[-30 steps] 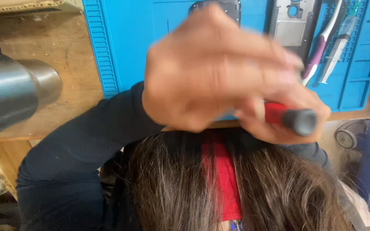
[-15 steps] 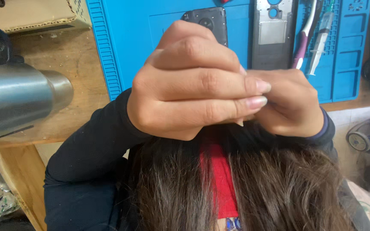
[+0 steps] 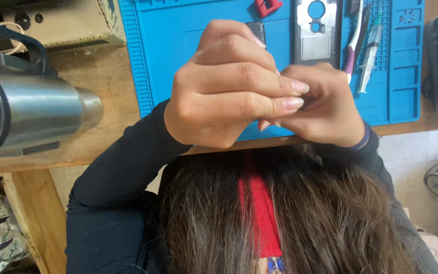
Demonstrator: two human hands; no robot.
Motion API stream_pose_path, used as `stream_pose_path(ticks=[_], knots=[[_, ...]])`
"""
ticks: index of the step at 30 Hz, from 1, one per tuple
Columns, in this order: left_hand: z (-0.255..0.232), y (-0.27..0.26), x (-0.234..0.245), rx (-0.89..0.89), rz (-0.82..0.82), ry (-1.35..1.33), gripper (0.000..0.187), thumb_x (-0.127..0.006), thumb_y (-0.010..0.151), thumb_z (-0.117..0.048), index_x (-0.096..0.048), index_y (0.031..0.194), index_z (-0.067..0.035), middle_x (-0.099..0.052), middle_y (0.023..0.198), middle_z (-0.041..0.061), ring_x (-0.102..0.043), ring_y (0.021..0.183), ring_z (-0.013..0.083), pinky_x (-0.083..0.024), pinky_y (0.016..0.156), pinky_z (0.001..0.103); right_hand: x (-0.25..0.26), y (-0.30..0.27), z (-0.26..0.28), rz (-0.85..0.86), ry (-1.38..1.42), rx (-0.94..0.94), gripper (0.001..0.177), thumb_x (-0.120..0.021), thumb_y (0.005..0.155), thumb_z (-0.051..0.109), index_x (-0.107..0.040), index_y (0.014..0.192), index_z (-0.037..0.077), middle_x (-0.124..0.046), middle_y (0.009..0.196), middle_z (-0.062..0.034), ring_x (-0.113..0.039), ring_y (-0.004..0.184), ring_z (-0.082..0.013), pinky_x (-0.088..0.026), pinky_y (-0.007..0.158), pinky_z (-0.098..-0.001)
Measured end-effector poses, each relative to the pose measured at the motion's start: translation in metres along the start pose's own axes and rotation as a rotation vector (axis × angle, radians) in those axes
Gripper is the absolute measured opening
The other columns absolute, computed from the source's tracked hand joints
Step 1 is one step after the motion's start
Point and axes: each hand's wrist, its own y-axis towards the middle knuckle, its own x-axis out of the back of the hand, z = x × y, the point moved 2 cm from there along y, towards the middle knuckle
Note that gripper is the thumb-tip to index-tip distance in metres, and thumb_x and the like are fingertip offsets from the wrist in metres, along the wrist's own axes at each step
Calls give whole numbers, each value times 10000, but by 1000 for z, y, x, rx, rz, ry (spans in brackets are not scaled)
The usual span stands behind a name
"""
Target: The person uses a screwdriver to remove screws from the back of a disassembled Motorola phone. They then use a red plastic tool to pry open a small component on the phone's back cover. The person repeatedly touches their face and hair throughout the process.
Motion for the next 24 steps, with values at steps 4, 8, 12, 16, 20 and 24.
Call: stream_pose_path(ticks=[4, 8, 12, 16, 20, 24], knots=[[3, 2, 2, 10, 61, 3, 270, -503, 1007, -163, -714, 965, 0, -671, 1070, 82, -610, 940, 300, -428, 887, 468, -18, 8, 7, -287, 27, 34, 566, -776, 774, 176, -212, 772, 123, -280, 711, -5, -237, 673, -130, -202, 579, -281], [5, 4, 1, -35, 5, 38, 229, -521, 995, -90, -714, 919, 9, -686, 1011, 82, -638, 896, 245, -439, 859, 438, 1, -3, -11, -153, -18, 47, 537, -857, 736, 210, -513, 1100, 13, -548, 1021, -67, -555, 923, -144, -445, 832, -276], [9, 2, 4, -66, -3, 77, 233, -511, 990, -70, -725, 928, -1, -708, 993, 96, -631, 812, 229, -444, 889, 411, 7, 6, 6, 5, -93, 29, 107, -666, 908, 33, -593, 834, 8, -606, 721, -76, -524, 623, -150, -435, 574, -274], [9, -4, 1, -31, -11, 59, 176, -609, 966, -142, -727, 953, -12, -694, 1044, 76, -657, 859, 233, -486, 923, 444, 6, 11, 4, -155, -33, -28, 464, -944, 618, 176, -513, 747, 64, -576, 727, -26, -484, 688, -83, -409, 630, -229], [12, -1, 6, -66, 3, 55, 208, -548, 982, -101, -721, 925, -1, -700, 1008, 94, -661, 869, 245, -469, 921, 449, 9, 8, -5, -38, -77, -13, 583, -878, 699, 250, -531, 1115, 34, -578, 976, -34, -533, 867, -119, -454, 780, -264], [11, -1, 4, -54, -10, 57, 274, -465, 996, -70, -723, 921, -15, -709, 996, 84, -644, 805, 234, -444, 927, 445, 12, 13, 4, 125, 14, 86, 114, -585, 917, 110, -593, 885, 1, -649, 804, -95, -618, 705, -192, -490, 654, -305]])
